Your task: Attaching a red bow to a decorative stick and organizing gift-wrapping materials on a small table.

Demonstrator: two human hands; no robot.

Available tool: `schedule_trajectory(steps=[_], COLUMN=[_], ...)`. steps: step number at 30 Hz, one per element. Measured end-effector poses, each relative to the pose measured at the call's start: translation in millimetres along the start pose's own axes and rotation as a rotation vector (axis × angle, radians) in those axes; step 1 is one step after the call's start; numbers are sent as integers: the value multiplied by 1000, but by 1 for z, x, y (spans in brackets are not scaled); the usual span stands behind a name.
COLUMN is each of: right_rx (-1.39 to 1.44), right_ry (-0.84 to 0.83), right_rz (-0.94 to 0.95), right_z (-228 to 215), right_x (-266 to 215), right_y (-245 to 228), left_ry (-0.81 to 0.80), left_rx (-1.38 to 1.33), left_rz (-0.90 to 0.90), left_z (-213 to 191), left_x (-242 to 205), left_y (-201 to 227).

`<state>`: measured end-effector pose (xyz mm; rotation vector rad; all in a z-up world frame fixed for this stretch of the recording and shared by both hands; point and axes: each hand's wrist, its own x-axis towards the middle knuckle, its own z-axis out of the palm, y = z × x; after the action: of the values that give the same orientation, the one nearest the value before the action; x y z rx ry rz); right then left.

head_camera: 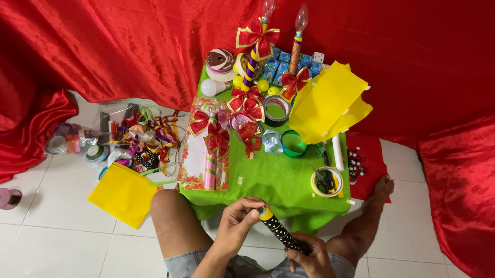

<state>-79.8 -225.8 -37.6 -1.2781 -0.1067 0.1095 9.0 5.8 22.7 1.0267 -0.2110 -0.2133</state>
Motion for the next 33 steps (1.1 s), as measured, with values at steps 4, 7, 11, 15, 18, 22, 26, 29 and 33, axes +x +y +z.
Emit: schedule_trajectory(steps=[4, 7, 11, 15, 18, 22, 26, 29, 33], right_rx=[10, 47, -5, -80, -17, -9, -80, -44, -223], right_ry=[-30, 40, 36, 41, 43, -8, 23, 68, 178], right_rz=[-25, 37, -6, -2, 24, -10, 168, 210, 168], right_z=[2, 2, 19, 32, 24, 35, 41, 18, 4], right_x=[3, 6, 20, 28, 25, 25, 26, 16, 9], right_y=[4, 14, 4, -12, 4, -6, -16, 26, 56], left_ry=[-8, 20, 98, 159, 159, -158, -111, -38, 67], left_rx=[17, 72, -113, -415, -392, -319, -37, 111, 409], left_rz=[14, 27, 149, 31, -172, -38, -216, -141, 64], left_z=[0, -2, 3, -1, -16, 8, 21, 29, 39], left_x=[4, 10, 19, 17, 4, -1, -4, -5, -6], left_y=[5, 5, -1, -31, -81, -47, -27, -16, 6])
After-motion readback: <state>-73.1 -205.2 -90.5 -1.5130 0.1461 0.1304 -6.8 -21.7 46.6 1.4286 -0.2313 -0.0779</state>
